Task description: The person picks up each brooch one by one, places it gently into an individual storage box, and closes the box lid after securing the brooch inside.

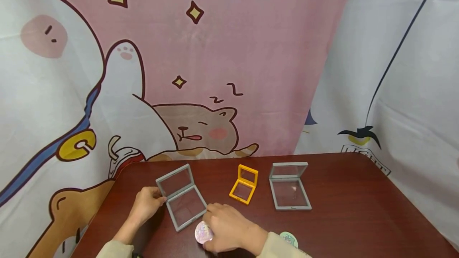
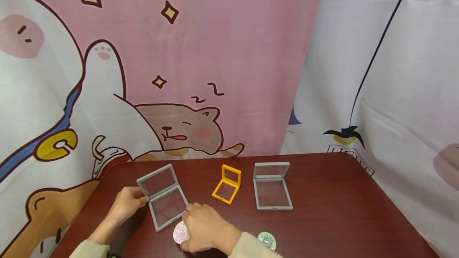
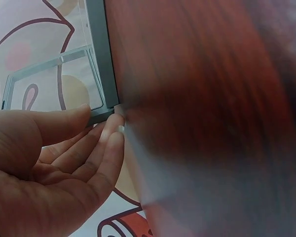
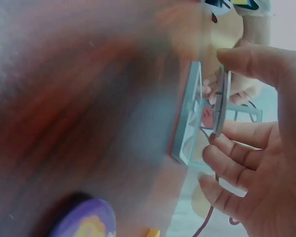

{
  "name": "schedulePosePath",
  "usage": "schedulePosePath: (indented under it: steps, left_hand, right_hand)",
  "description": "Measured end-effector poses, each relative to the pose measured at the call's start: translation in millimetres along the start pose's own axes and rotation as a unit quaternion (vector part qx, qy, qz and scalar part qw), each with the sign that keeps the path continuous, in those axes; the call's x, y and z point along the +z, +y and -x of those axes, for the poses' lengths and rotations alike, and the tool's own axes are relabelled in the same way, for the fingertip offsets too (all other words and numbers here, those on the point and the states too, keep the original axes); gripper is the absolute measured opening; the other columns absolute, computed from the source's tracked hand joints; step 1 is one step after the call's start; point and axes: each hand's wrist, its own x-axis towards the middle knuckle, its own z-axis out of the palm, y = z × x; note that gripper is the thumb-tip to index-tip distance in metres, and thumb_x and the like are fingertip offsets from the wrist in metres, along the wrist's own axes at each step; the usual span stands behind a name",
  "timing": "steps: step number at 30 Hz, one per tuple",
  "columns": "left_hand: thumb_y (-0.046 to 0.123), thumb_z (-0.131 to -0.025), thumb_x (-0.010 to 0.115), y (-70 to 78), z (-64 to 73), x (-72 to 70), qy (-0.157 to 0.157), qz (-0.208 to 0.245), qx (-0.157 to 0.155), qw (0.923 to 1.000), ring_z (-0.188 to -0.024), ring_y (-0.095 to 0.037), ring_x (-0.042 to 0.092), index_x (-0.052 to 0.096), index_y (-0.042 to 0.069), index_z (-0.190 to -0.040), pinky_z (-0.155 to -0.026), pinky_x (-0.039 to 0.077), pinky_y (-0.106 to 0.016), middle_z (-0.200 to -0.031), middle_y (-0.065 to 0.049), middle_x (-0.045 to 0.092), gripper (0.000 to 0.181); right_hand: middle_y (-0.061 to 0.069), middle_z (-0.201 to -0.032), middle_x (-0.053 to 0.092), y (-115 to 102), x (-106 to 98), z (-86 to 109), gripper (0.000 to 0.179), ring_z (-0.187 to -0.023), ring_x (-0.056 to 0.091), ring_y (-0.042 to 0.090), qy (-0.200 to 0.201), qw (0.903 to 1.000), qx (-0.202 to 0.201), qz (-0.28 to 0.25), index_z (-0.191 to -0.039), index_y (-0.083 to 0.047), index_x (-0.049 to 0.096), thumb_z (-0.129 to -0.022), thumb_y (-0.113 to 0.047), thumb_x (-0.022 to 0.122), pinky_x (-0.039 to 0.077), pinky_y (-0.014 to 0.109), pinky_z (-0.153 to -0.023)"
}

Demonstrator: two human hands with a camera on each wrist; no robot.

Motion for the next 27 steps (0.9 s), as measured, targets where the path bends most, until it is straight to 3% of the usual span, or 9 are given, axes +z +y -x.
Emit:
schedulePosePath:
  steps: [8,18,27]
  left_hand:
    - [-0.002,-0.088,0.077,0.3,7.1,3.0,-0.016,0.013,-0.008,0.9998,-0.068,-0.015,0.064,0.075,0.003,-0.084,-0.064,0.049,-0.033,-0.074,-0.004,0.071,0.006]
    - [-0.007,-0.086,0.077,6.1,14.9,5.1,-0.028,0.036,-0.009,0.9989,-0.068,-0.018,0.067,0.074,0.0,-0.084,-0.061,0.051,-0.031,-0.079,-0.006,0.073,0.007]
    - [-0.009,-0.083,0.078,14.6,19.4,5.0,-0.033,0.034,-0.002,0.9989,-0.066,-0.016,0.067,0.074,0.0,-0.083,-0.062,0.052,-0.031,-0.08,-0.007,0.074,0.009]
  right_hand:
    - [-0.012,-0.09,0.052,5,-5,-5.2,0.037,-0.083,0.048,0.002,0.035,0.9979,0.014,-0.053,-0.094,-0.02,0.069,-0.073,-0.044,0.086,0.037,0.014,-0.068]
    - [-0.008,-0.098,0.054,16,-3,-10.7,0.041,-0.091,0.05,0.006,0.059,0.9919,0.052,-0.099,-0.104,-0.014,0.067,-0.075,-0.036,0.084,0.043,0.013,-0.078]
    - [-0.005,-0.104,0.057,26,-4,-16.3,0.046,-0.095,0.052,0.008,0.066,0.9878,0.08,-0.116,-0.112,-0.009,0.069,-0.078,-0.035,0.082,0.046,0.016,-0.078]
